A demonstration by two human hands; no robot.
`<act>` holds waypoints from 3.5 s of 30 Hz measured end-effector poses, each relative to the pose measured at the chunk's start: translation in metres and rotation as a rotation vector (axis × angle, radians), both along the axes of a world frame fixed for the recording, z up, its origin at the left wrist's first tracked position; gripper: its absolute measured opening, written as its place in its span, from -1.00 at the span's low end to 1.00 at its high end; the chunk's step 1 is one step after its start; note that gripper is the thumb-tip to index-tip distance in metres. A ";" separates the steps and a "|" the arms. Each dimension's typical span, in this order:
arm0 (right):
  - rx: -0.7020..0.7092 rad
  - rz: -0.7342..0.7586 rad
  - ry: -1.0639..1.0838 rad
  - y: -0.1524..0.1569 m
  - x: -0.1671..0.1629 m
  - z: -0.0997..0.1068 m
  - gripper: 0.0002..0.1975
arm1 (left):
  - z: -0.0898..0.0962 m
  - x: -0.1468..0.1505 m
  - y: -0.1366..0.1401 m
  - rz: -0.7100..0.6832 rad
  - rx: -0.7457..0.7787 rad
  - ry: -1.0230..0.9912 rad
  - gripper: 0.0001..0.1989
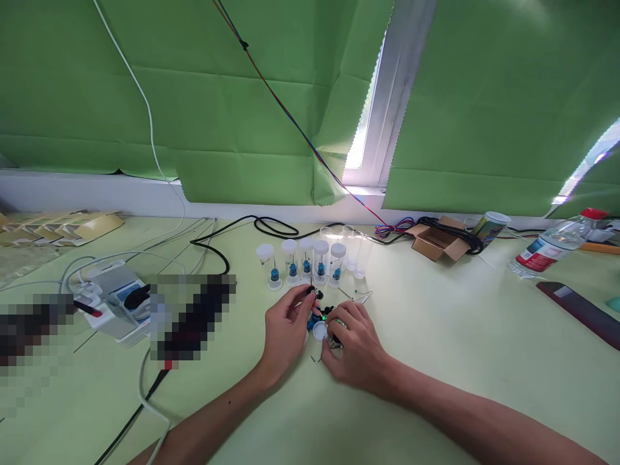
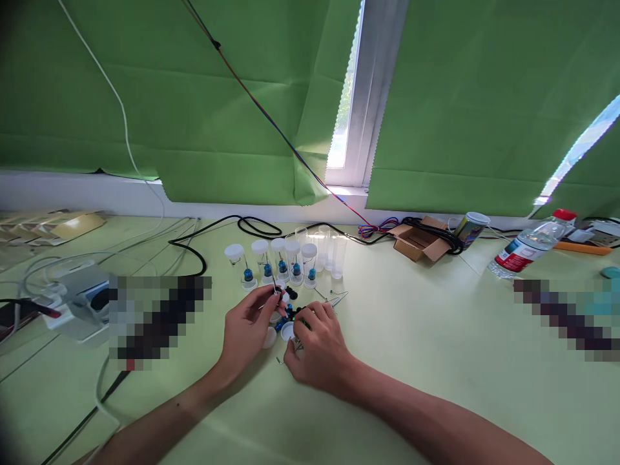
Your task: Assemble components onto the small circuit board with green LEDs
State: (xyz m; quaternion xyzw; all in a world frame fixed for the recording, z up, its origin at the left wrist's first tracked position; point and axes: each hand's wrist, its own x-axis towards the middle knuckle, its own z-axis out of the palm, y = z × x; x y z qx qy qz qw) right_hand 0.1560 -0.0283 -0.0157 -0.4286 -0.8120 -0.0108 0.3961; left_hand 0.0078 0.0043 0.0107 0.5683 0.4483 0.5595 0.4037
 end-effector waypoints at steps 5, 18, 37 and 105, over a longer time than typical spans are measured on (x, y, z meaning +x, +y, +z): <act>0.013 -0.034 -0.043 -0.002 -0.002 -0.003 -0.89 | 0.000 0.000 -0.001 -0.012 -0.007 -0.001 -0.76; -0.020 -0.127 -0.211 -0.013 -0.006 -0.003 -0.85 | -0.003 -0.001 -0.001 -0.035 0.046 0.021 -0.80; 0.000 -0.154 -0.284 -0.011 -0.006 -0.008 -0.86 | -0.007 -0.002 0.002 0.005 0.145 0.073 -0.83; 0.013 0.009 -0.007 -0.007 -0.005 -0.004 -0.78 | -0.008 0.000 0.001 -0.079 0.046 -0.054 -0.79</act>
